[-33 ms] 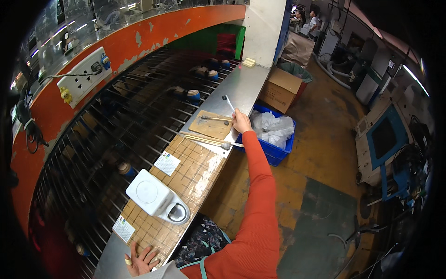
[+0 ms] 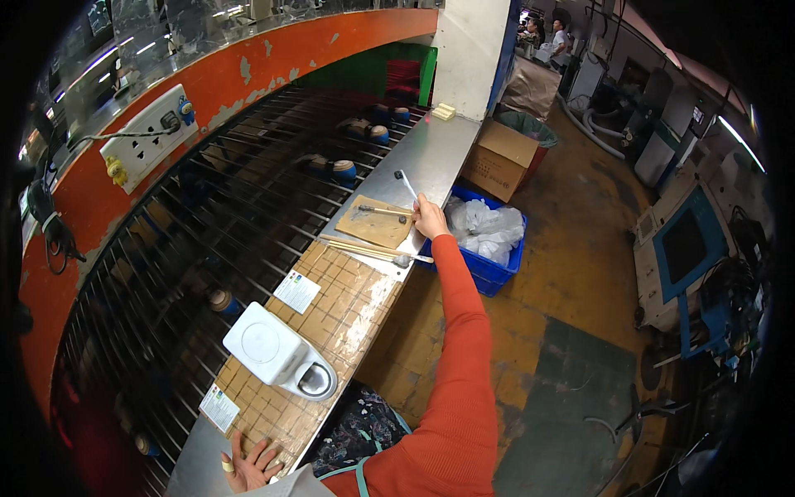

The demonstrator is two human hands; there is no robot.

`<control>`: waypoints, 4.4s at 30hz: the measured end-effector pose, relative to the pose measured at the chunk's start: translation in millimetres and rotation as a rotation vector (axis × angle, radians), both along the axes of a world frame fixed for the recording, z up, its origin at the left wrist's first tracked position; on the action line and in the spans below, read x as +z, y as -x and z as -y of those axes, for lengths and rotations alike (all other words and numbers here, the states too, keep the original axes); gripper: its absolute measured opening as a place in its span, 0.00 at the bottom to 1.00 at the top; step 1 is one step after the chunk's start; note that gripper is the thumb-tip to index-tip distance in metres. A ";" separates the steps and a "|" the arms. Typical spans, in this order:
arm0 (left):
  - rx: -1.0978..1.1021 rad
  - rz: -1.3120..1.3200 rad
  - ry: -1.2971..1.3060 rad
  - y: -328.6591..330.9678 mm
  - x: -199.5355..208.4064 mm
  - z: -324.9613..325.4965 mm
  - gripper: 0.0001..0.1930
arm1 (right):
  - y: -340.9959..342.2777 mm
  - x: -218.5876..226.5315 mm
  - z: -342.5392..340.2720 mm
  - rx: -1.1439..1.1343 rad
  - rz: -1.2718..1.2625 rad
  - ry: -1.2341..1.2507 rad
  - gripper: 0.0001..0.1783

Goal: The person applies glue to the strap and sole edges of a blue and black sandal using a small brush. They repeatedly dip the brush into a white container and spread the adhesive along the strap and sole perimeter, then place the sandal on a metal rack and retrieve another sandal to continue the process.

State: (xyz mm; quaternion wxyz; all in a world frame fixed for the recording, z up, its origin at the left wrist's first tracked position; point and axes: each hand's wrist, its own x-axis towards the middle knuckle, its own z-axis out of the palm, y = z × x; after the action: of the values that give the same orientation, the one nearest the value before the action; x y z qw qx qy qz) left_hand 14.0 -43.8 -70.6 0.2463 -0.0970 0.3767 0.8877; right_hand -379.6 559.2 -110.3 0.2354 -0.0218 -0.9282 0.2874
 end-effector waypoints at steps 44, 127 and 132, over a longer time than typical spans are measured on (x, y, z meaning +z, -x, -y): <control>0.717 -0.524 0.573 41.3 60.6 -3.6 0.20 | -265.9 152.0 243.8 0.725 0.173 0.587 0.17; 0.651 -0.111 1.892 -21.2 -21.7 -24.7 0.26 | -271.9 35.6 495.9 0.735 -0.006 -0.543 0.30; 0.646 -0.113 1.897 -21.2 -21.3 -25.0 0.26 | -291.5 40.7 476.2 0.712 0.050 -0.634 0.30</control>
State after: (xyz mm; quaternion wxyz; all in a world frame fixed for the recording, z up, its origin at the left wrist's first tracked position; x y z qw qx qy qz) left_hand 35.2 -18.8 -91.9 -0.2041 -0.3085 0.8954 0.2479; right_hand -88.1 83.0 -69.6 0.0947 0.3637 -0.9252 0.0521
